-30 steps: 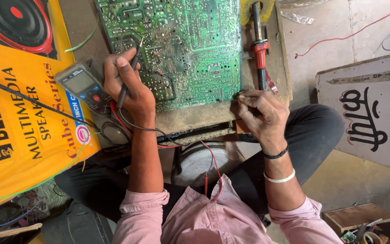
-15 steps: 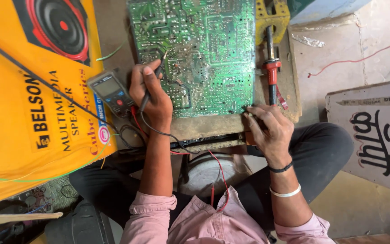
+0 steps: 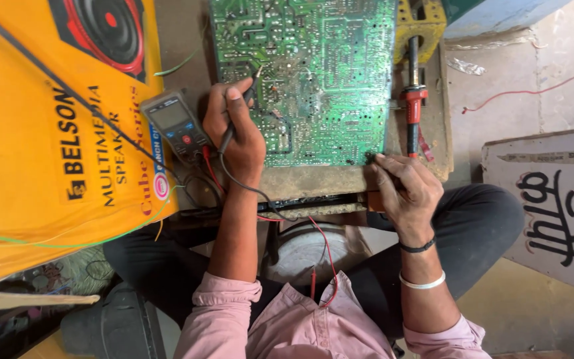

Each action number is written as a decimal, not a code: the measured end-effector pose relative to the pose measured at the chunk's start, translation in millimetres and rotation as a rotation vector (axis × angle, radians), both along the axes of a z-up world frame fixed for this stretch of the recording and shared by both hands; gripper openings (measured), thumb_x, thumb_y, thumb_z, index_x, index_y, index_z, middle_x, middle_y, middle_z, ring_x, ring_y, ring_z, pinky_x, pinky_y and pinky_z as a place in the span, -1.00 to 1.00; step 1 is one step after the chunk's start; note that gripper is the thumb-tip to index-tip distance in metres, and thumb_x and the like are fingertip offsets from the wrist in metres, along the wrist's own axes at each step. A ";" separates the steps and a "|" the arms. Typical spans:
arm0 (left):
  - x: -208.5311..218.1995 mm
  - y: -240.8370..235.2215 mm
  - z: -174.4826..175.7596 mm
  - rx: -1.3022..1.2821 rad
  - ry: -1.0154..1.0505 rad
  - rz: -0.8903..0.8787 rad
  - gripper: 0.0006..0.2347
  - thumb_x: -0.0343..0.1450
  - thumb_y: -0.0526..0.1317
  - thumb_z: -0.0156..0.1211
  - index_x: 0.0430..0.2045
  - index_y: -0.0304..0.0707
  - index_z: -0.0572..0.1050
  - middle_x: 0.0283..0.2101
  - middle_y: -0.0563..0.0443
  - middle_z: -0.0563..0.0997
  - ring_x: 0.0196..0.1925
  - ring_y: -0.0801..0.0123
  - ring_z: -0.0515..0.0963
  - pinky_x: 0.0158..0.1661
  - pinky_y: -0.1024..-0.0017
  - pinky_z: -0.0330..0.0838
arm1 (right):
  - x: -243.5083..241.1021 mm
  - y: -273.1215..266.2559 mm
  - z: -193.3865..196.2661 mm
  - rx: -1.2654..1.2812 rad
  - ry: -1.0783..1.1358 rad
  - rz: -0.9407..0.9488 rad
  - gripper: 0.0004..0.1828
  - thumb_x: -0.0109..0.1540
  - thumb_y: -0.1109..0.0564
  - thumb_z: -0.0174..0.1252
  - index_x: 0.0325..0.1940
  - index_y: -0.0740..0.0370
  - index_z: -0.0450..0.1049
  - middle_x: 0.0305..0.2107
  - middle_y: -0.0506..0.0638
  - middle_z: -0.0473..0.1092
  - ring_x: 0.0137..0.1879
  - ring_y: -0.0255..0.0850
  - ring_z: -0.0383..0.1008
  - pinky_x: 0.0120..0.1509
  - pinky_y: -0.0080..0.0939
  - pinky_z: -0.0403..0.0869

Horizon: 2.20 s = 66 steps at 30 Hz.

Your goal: The person sits cross-legged on the floor and uses a multimeter to test various points on a green circuit board. They repeatedly touch the probes to different components and traces, occasionally adjusting the board's position.

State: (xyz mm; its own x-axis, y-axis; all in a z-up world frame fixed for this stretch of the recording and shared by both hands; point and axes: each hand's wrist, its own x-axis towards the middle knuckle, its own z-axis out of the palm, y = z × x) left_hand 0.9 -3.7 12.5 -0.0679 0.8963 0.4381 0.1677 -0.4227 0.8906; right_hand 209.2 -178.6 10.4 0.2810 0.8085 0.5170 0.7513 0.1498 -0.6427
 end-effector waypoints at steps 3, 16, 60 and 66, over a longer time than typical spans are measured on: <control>0.8 1.8 -1.2 -0.004 -0.012 0.000 -0.61 0.67 -0.06 -0.19 -0.18 -0.44 0.56 -0.23 -0.08 0.62 -0.23 0.37 0.60 -0.19 0.42 0.52 | -0.7 1.9 3.2 -0.009 -0.032 -0.013 -0.81 0.20 0.37 0.41 -0.12 0.33 0.59 -0.21 0.12 0.56 -0.15 -0.13 0.60 -0.07 -0.22 0.54; 0.5 1.5 -4.3 -0.045 -0.029 0.004 -0.56 0.66 0.00 -0.15 -0.19 -0.49 0.56 -0.27 -0.02 0.55 -0.26 0.44 0.53 -0.22 0.47 0.46 | -2.4 4.1 5.3 -0.004 -0.014 -0.018 -0.76 0.17 0.36 0.42 -0.08 0.31 0.64 -0.30 0.03 0.51 -0.22 -0.19 0.53 -0.11 -0.21 0.50; 1.9 4.5 -7.0 0.044 -0.023 -0.021 -0.63 0.68 -0.07 -0.18 -0.21 -0.40 0.54 -0.24 -0.09 0.65 -0.26 0.37 0.62 -0.25 0.42 0.52 | -19.9 121.8 29.8 0.156 0.038 0.185 -0.93 0.43 0.33 0.35 0.00 0.33 0.60 -0.12 0.08 0.60 -0.08 -0.26 0.67 -0.05 -0.32 0.57; 0.9 3.6 -3.0 0.031 -0.059 -0.025 -0.65 0.68 -0.07 -0.15 -0.20 -0.40 0.53 -0.26 -0.04 0.64 -0.27 0.40 0.60 -0.24 0.43 0.50 | -26.6 144.2 26.5 0.116 -0.099 0.168 -0.88 0.33 0.35 0.41 -0.08 0.29 0.62 -0.13 0.08 0.59 -0.03 -0.17 0.62 0.03 -0.23 0.59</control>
State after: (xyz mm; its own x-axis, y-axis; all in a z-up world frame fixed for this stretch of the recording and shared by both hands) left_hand 1.8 -0.1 9.5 -0.0721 0.8840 0.4619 0.1037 -0.4540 0.8849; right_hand 182.6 -34.4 36.9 0.0912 0.7732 0.6276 0.7682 0.3464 -0.5384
